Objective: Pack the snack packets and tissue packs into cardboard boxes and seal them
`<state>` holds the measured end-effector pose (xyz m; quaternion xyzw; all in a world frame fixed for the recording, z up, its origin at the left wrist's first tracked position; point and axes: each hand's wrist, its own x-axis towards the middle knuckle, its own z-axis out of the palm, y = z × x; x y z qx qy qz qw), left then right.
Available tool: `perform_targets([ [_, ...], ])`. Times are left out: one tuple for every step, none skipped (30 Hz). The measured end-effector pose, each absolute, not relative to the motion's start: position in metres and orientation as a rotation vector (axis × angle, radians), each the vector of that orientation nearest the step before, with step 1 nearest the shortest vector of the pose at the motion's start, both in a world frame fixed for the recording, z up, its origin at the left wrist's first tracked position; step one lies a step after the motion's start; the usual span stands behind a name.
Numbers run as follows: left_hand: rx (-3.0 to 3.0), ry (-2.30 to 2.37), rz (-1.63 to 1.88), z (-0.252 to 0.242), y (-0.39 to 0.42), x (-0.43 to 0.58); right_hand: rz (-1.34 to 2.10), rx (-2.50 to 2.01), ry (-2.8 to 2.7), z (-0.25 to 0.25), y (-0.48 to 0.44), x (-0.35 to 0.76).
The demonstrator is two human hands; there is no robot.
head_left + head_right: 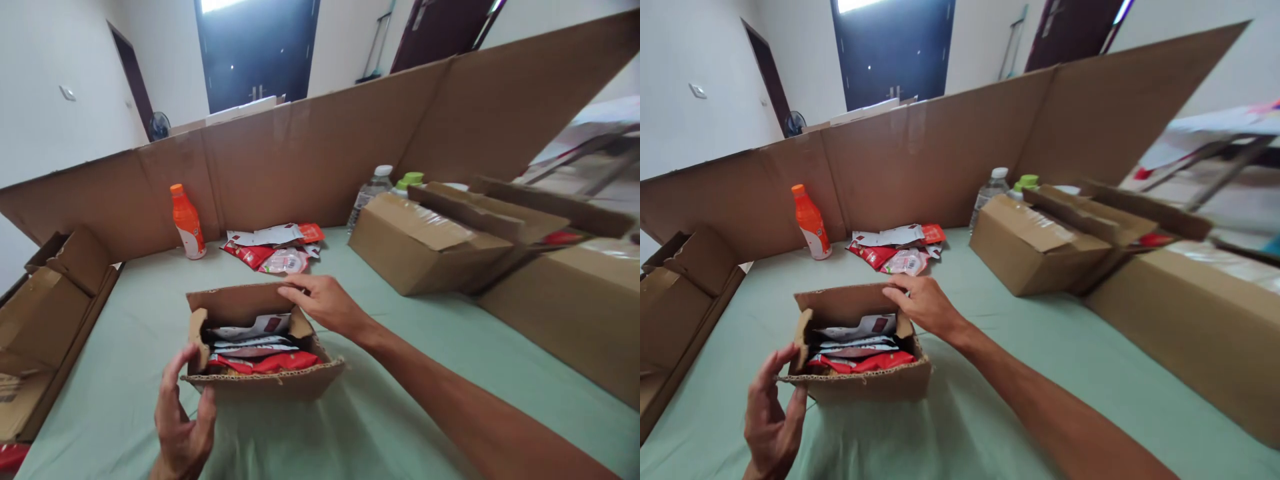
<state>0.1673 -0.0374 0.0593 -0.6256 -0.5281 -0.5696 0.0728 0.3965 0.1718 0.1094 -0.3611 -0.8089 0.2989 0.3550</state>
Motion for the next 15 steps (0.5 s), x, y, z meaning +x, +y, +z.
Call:
perform_targets([
  [-1.917,-1.537,-1.675,0.059,-0.038,0.167,0.787,-0.951,-2.084,0.110,0.178,0.392],
  [-1.941,-1.510,-1.638,0.060,-0.037,0.167,0.803,-0.953,-2.078,0.110,0.181,0.389],
  [-1.949,-1.519,-1.610,0.062,-0.037,0.167,0.831,-0.942,-2.074,0.110,0.183,0.390],
  [-1.934,-1.561,-1.593,0.064,-0.036,0.166,0.873,-0.918,-2.068,0.108,0.183,0.393],
  [-1.911,-1.622,-1.574,0.068,-0.035,0.165,0.928,-0.875,-2.065,0.106,0.180,0.399],
  [-1.886,-1.689,-1.541,0.071,-0.033,0.164,0.989,-0.805,-2.067,0.103,0.175,0.407],
  [-1.866,-1.750,-1.490,0.075,-0.030,0.162,1.048,-0.712,-2.076,0.098,0.169,0.416],
  [-1.850,-1.800,-1.431,0.078,-0.027,0.161,1.090,-0.608,-2.095,0.092,0.162,0.425],
  [-1.842,-1.846,-1.373,0.081,-0.023,0.158,1.100,-0.512,-2.122,0.084,0.154,0.434],
  [-1.839,-1.894,-1.331,0.082,-0.019,0.155,1.080,-0.442,-2.156,0.077,0.146,0.441],
  [-1.852,-1.944,-1.312,0.083,-0.015,0.152,1.032,-0.411,-2.197,0.069,0.138,0.447],
  [-1.889,-1.989,-1.314,0.082,-0.012,0.148,0.968,-0.415,-2.238,0.062,0.131,0.452],
  [-1.948,-2.022,-1.326,0.081,-0.010,0.144,0.901,-0.441,-2.277,0.056,0.125,0.455],
  [-2.021,-2.043,-1.337,0.079,-0.009,0.140,0.841,-0.471,-2.311,0.051,0.121,0.456],
  [-2.097,-2.058,-1.337,0.078,-0.010,0.136,0.797,-0.494,-2.342,0.048,0.118,0.457],
])
